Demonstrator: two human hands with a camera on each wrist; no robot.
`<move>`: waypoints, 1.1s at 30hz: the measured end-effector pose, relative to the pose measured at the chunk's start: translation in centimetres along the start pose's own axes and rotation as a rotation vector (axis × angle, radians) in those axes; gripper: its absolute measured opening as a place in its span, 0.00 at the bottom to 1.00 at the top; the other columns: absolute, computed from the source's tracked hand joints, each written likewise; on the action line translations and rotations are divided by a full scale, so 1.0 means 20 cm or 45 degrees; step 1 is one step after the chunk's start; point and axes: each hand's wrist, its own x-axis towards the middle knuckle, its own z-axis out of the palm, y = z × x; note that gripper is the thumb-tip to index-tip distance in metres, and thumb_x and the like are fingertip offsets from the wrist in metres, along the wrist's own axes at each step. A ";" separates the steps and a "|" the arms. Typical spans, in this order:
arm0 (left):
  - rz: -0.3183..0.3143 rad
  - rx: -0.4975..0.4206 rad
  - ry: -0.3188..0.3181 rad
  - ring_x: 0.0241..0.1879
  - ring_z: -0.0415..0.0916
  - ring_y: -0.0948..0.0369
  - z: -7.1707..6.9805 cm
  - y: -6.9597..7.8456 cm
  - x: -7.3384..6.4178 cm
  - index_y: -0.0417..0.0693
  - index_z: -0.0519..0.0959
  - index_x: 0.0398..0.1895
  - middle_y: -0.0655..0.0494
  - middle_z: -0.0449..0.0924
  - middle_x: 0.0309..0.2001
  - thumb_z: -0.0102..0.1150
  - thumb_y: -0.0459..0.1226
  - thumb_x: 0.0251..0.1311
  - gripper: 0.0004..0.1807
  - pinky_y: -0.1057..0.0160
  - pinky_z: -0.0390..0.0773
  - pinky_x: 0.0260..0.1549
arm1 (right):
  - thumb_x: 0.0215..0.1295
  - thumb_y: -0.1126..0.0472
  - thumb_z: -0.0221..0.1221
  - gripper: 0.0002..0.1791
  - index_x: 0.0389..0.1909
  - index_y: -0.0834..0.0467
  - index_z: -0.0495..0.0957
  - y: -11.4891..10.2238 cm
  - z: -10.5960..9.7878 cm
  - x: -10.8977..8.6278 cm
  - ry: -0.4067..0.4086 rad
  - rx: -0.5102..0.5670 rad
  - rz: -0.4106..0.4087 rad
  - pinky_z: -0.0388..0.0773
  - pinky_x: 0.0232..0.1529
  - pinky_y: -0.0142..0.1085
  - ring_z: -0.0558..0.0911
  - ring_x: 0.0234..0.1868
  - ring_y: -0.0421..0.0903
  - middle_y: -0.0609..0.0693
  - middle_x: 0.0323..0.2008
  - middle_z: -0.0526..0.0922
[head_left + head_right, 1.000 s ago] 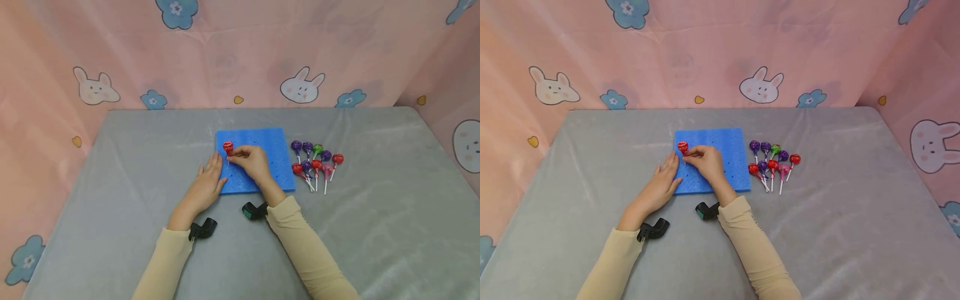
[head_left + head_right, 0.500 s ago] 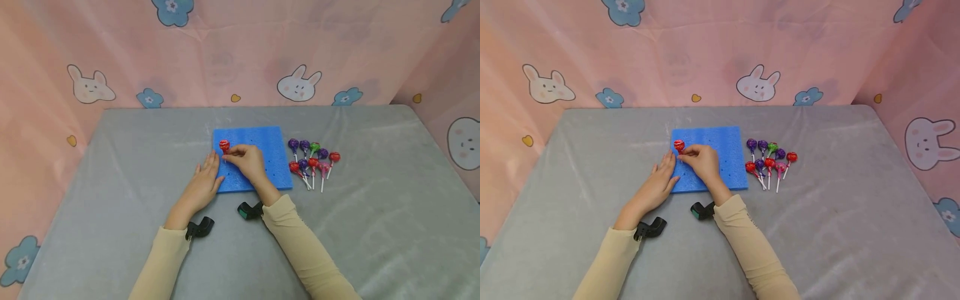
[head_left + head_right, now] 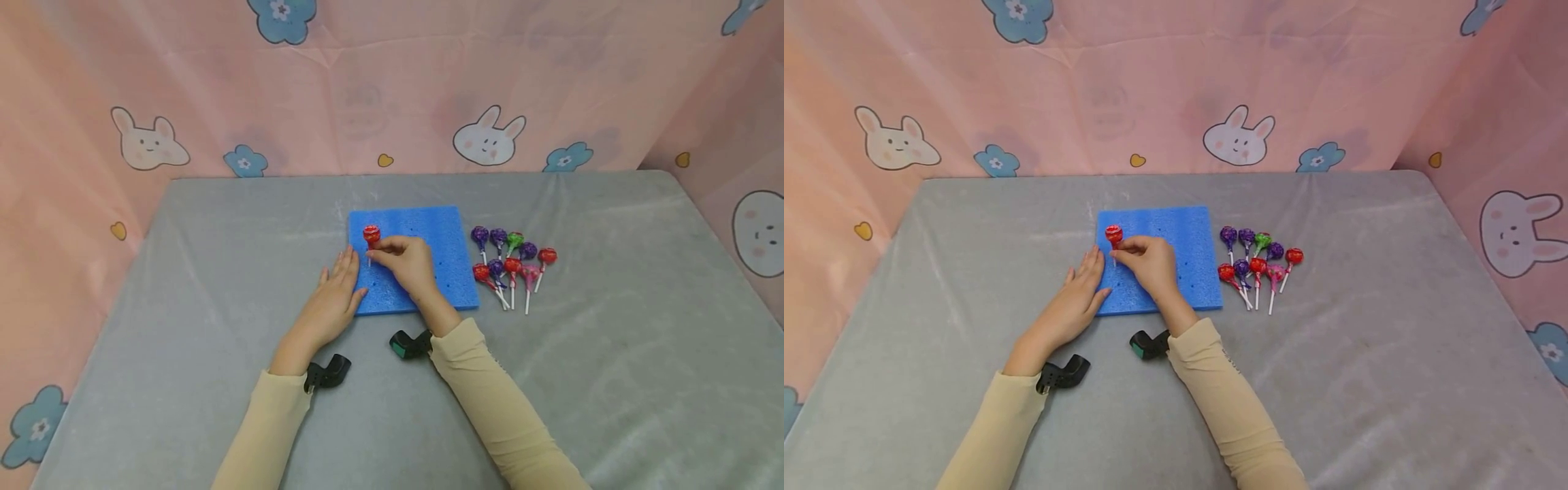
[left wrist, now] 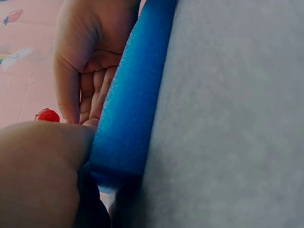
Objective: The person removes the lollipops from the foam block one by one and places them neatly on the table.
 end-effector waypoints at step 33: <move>0.001 -0.021 0.005 0.72 0.36 0.48 -0.01 0.01 0.00 0.33 0.43 0.72 0.42 0.36 0.74 0.40 0.41 0.72 0.34 0.44 0.40 0.67 | 0.59 0.73 0.60 0.09 0.38 0.76 0.78 -0.05 -0.15 0.01 -0.048 0.693 0.303 0.81 0.34 0.32 0.83 0.26 0.39 0.46 0.24 0.83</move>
